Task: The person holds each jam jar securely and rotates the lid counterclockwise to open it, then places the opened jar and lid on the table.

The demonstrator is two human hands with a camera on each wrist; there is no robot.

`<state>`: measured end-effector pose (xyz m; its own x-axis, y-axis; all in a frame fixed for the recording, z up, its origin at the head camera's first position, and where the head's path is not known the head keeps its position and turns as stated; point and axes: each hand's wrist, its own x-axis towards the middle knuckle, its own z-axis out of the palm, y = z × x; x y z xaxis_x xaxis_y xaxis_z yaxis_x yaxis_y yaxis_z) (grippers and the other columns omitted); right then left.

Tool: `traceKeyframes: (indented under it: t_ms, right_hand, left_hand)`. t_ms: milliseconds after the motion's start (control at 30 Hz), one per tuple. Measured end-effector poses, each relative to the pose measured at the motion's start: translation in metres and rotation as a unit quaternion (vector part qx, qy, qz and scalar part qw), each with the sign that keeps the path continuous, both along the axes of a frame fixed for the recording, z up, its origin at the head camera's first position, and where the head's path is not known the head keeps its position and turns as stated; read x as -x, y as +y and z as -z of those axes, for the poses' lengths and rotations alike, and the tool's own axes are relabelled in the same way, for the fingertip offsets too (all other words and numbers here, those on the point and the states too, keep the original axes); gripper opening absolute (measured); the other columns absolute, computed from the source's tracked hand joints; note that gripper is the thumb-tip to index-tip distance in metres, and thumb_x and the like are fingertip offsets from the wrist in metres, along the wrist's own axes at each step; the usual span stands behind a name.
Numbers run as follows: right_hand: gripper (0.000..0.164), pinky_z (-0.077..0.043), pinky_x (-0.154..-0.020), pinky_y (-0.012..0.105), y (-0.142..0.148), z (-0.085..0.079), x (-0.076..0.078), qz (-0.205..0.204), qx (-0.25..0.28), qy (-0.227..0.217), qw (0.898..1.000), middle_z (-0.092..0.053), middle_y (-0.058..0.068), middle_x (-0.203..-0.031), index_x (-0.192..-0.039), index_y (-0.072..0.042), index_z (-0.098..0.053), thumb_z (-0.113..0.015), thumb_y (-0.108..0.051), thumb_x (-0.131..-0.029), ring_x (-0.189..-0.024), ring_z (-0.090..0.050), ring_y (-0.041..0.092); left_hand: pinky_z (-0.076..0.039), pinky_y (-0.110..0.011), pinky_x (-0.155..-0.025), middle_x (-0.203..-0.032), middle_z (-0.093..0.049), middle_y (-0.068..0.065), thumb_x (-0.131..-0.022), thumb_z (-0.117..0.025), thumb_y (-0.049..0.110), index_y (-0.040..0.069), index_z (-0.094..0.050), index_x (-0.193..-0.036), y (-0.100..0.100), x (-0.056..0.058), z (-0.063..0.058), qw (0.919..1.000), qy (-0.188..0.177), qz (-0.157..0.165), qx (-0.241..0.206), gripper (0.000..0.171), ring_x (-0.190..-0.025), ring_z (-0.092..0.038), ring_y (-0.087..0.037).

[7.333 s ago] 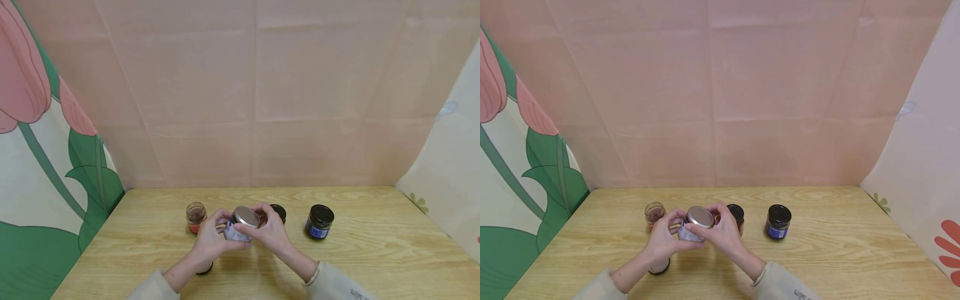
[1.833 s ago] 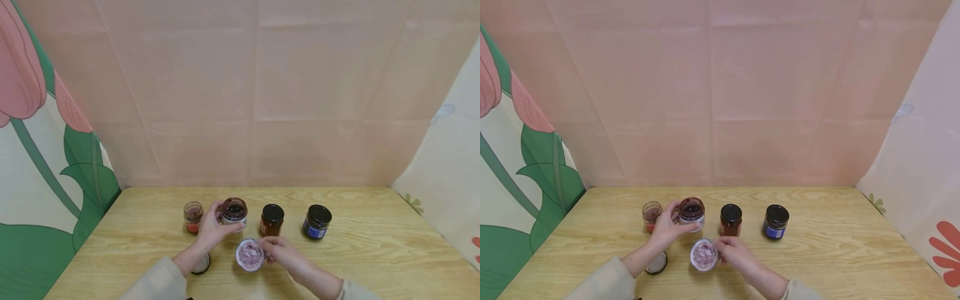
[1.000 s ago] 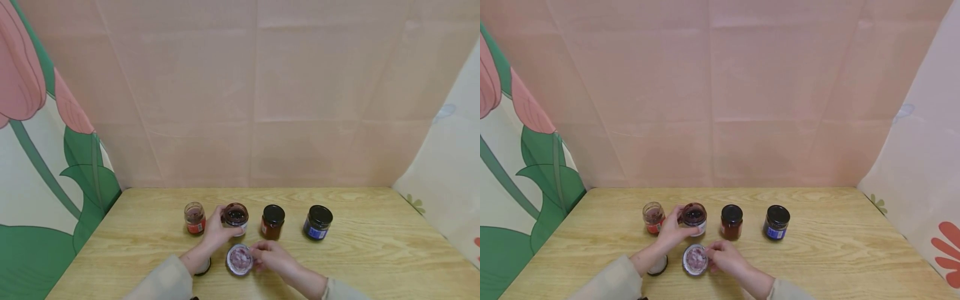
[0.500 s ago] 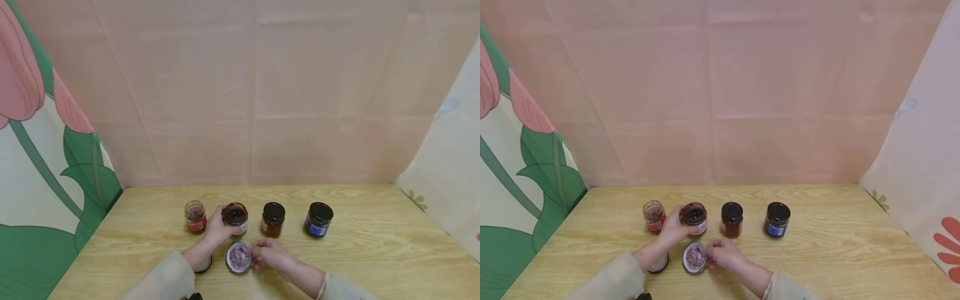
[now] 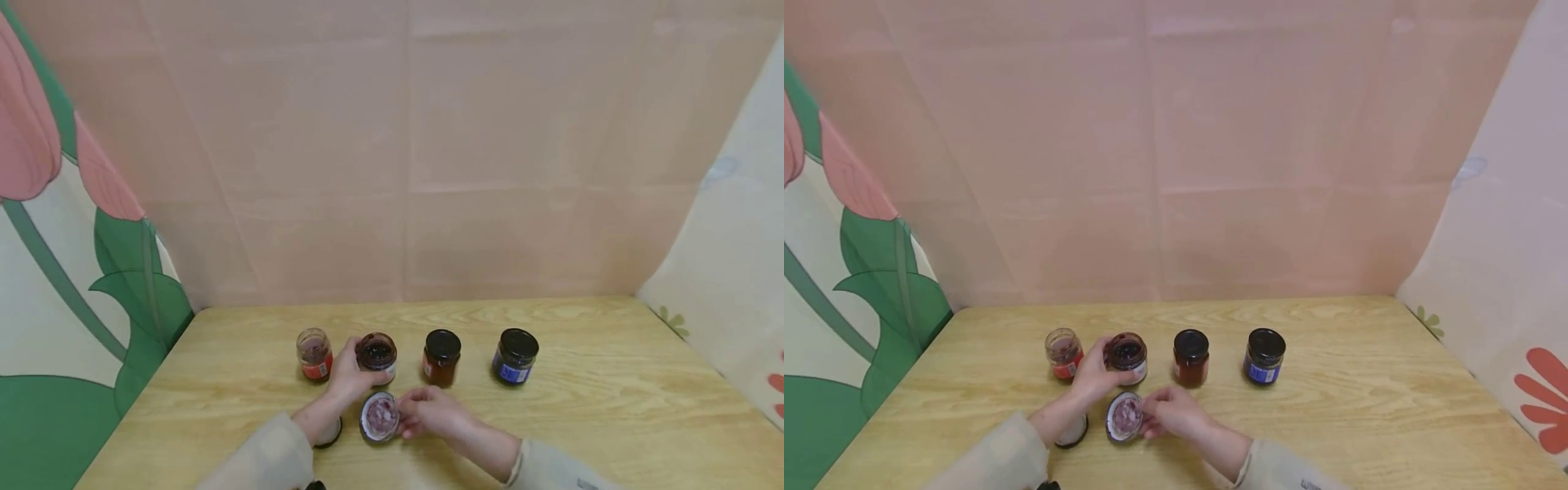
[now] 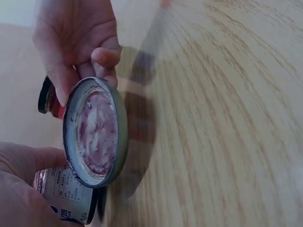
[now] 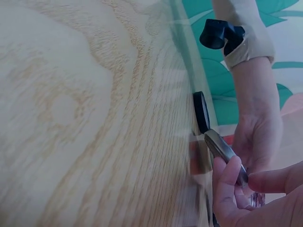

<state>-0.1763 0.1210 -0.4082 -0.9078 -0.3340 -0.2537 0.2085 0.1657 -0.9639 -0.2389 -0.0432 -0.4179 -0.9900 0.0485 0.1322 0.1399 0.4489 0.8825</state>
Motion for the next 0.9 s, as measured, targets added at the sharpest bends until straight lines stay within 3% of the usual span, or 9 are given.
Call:
traceKeyframes:
  t_ms: [467,900]
  right_hand:
    - [0.025,-0.055,-0.064,0.023,-0.0018,0.0028,0.0071,0.002,-0.016,-0.005,1.0,-0.069,0.009,-0.08,-0.105,0.017,-0.057,-0.052,-0.005,-0.093,-0.069,-0.064,0.01]
    - [0.026,-0.054,-0.068,0.023,0.0001,0.0069,0.0077,0.007,-0.024,0.006,1.0,-0.066,0.003,-0.079,-0.103,0.019,-0.058,-0.053,-0.002,-0.089,-0.069,-0.06,0.007]
  left_hand:
    - [-0.041,-0.052,-0.101,-0.118,-0.062,-0.024,-0.064,-0.086,0.01,-0.006,-0.049,-0.124,-0.0011,0.0017,0.0064,0.9999,0.014,-0.002,0.008,0.072,-0.114,-0.056,-0.04]
    - [-0.043,-0.052,-0.098,-0.116,-0.062,-0.025,-0.066,-0.086,0.015,-0.007,-0.049,-0.123,-0.0035,0.0051,0.0064,0.9985,0.024,0.004,0.05,0.072,-0.112,-0.057,-0.041]
